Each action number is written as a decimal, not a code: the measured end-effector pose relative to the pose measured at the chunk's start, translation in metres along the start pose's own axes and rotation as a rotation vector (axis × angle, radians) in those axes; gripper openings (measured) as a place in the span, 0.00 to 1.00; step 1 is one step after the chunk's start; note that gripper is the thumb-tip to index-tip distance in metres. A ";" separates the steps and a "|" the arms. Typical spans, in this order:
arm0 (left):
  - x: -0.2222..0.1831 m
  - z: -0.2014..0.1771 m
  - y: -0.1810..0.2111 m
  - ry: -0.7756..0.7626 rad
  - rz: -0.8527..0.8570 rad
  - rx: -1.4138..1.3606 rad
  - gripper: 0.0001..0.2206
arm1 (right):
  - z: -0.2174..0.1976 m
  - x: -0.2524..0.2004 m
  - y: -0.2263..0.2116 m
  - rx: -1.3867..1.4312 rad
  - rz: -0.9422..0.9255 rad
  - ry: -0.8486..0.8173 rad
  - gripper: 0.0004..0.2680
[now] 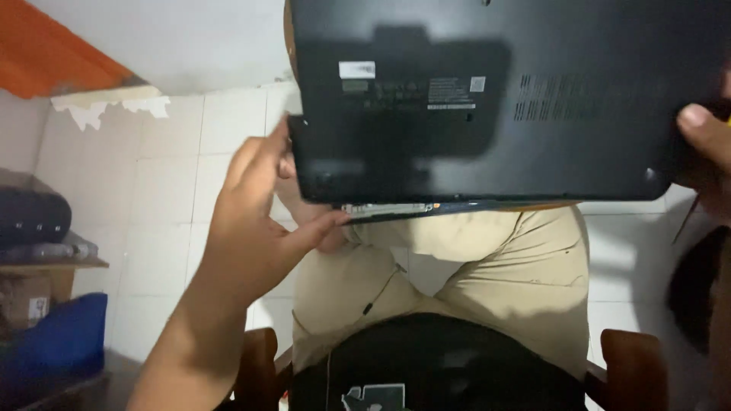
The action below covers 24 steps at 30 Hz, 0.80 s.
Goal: Disassembling a laptop, cleaning the internal chassis with a brush, and reassembling the components and outer casing.
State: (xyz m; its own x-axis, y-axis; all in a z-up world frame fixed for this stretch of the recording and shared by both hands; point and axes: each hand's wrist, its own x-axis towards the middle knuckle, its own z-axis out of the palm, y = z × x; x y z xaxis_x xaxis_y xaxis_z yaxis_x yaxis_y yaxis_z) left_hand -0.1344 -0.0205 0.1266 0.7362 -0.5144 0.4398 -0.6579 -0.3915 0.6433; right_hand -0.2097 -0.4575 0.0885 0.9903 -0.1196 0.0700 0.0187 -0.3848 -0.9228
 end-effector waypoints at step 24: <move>-0.034 0.050 -0.048 -0.081 -0.219 0.047 0.35 | 0.054 0.021 0.047 -0.796 -0.046 0.201 0.16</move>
State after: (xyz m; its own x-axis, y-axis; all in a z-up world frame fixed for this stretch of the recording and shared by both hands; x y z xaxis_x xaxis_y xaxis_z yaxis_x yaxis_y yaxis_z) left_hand -0.1358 -0.0222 0.0488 0.8482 -0.4720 0.2404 -0.4923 -0.5348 0.6868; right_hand -0.1811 -0.4286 0.0263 0.9460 -0.2208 0.2374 -0.1194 -0.9181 -0.3780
